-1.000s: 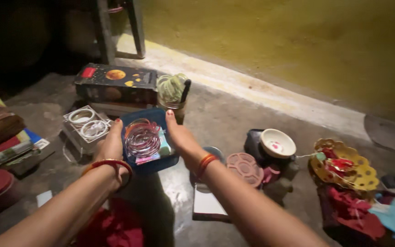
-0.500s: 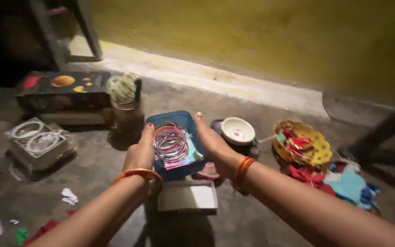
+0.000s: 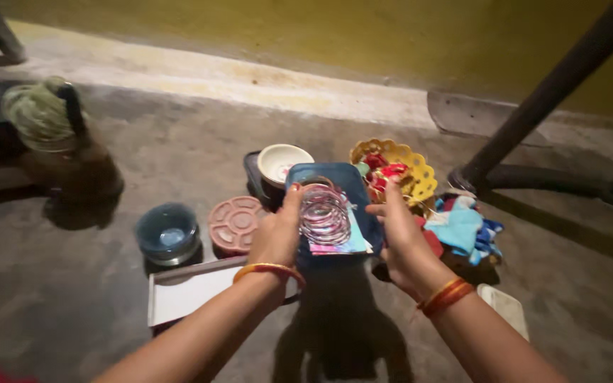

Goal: The person sits on the floor and organizes various jewelry items. They place bangles into a blue container, wipe a white box with a red cloth, and arrange gold-colored bangles and necklaces into boxes and plastic containers.

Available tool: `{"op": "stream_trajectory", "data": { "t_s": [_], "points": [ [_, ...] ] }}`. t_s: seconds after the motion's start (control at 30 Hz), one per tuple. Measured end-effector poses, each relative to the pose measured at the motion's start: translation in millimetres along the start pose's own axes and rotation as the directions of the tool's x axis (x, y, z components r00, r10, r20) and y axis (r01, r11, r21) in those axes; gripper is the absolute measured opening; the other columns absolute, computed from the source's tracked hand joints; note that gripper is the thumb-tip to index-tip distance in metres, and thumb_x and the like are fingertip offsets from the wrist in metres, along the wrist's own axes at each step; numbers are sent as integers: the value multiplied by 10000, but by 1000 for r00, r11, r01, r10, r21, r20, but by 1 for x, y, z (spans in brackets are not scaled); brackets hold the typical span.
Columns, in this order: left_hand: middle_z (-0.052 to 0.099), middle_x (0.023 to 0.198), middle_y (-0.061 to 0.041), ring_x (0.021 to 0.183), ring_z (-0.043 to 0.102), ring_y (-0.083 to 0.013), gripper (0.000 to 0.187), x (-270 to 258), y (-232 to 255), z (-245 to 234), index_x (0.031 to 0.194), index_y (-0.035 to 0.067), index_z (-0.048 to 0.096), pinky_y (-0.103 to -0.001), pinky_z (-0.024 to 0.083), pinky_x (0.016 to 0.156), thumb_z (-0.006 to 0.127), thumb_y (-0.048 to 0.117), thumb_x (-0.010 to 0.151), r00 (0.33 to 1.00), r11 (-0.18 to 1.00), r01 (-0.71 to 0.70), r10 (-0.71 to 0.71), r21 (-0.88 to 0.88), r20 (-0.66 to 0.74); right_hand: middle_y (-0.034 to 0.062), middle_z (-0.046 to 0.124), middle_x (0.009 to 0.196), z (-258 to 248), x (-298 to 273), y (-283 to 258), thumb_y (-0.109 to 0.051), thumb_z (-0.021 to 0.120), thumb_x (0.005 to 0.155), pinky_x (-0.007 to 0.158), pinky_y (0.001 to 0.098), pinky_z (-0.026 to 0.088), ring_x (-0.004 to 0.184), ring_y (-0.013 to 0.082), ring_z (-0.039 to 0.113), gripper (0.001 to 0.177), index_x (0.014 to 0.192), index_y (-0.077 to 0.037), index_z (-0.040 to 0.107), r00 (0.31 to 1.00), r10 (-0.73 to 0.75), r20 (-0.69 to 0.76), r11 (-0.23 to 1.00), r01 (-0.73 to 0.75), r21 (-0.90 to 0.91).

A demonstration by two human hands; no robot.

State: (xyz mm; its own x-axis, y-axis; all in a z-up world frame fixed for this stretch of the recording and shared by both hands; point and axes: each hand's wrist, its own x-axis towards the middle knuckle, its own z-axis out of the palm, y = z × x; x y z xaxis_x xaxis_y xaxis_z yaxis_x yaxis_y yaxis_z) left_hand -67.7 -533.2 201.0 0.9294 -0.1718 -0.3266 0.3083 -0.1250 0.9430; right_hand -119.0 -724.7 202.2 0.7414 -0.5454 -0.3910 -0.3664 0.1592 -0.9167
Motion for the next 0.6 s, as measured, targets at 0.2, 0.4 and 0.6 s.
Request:
{"op": "stream_trajectory", "data": {
  "t_s": [0.2,0.4,0.6],
  "points": [
    [680,1181,-357,1159,647,-421,986,21,-32,58,1134,-123,713,-435,446,1001,392,775,881,998,984,19,-31,179,62,156,466,1521,-52,21,32,-804,307,892,1160,572,239,1368,255,396,964,1357,-15,605,987,60,-150,996,-68,-51],
    [708,1139,-305,1074,695,-351,992,29,-64,78,1146,-126,677,-420,478,951,432,794,865,984,976,136,-154,171,95,196,275,1651,-68,37,76,-828,294,860,1210,615,178,1542,346,196,1009,1433,-22,499,987,148,-64,989,-148,13],
    [756,1011,-233,851,653,-288,889,34,-89,70,1095,-71,737,-422,482,785,444,740,875,955,966,236,-251,107,156,193,143,1699,-56,46,109,-864,299,821,1214,655,42,1580,330,16,1085,1494,-26,449,984,175,-24,983,-176,-42]
  ]
}}
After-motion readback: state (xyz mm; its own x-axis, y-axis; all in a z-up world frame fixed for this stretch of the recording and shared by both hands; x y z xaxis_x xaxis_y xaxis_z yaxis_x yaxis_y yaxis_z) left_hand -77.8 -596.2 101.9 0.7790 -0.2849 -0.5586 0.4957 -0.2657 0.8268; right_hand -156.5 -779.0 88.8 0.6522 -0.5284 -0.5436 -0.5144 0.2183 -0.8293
